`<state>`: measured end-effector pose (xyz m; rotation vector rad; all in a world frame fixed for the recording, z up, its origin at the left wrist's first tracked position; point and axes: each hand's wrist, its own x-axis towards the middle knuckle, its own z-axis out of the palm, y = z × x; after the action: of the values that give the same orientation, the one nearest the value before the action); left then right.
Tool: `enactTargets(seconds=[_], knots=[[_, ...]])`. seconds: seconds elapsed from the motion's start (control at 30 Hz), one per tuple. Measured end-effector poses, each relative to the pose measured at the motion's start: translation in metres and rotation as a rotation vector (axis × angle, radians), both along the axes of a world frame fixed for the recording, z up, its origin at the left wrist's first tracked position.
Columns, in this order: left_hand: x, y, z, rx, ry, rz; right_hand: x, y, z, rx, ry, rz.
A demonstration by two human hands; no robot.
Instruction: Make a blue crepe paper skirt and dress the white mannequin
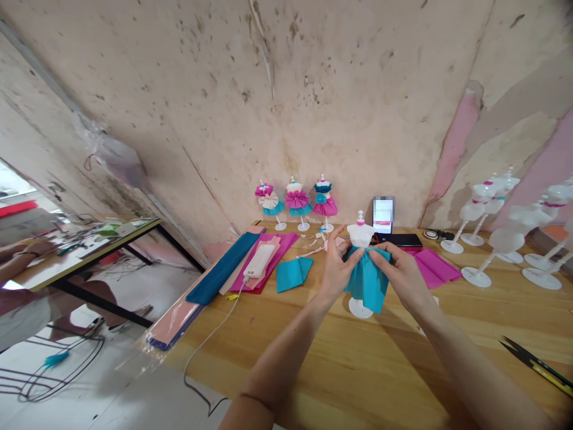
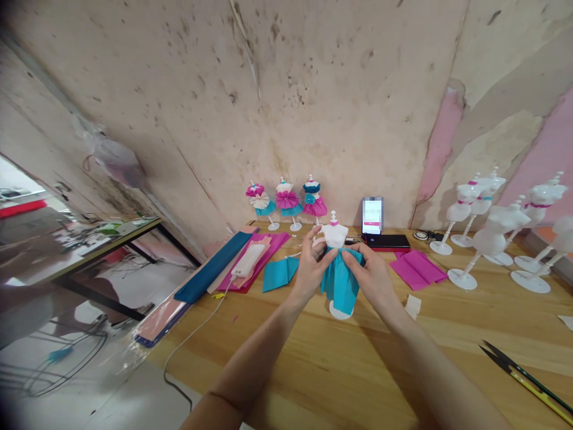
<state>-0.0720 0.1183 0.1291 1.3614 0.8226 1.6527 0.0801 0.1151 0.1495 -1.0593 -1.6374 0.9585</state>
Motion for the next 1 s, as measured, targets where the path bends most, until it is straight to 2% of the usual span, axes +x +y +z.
enactTargets(seconds=[0.1,0.5,0.8,1.0], knots=[[-0.0004,-0.0002,-0.0001,-0.008,0.016,-0.022,-0.0005,0.0014,-0.0018,-0.013,0.02,0.032],[0.0008,-0.0012,-0.0005,0.0,-0.006,-0.056,-0.0006,0.0053,-0.0058,0.045,-0.045,-0.019],[0.0007,-0.0026,0.0005,0.0,-0.037,-0.074,-0.0011,0.0035,-0.0034,0.169,-0.224,-0.135],[-0.0001,-0.0037,0.0041,-0.043,-0.057,-0.118,0.0001,0.0036,-0.0015,0.149,-0.224,-0.153]])
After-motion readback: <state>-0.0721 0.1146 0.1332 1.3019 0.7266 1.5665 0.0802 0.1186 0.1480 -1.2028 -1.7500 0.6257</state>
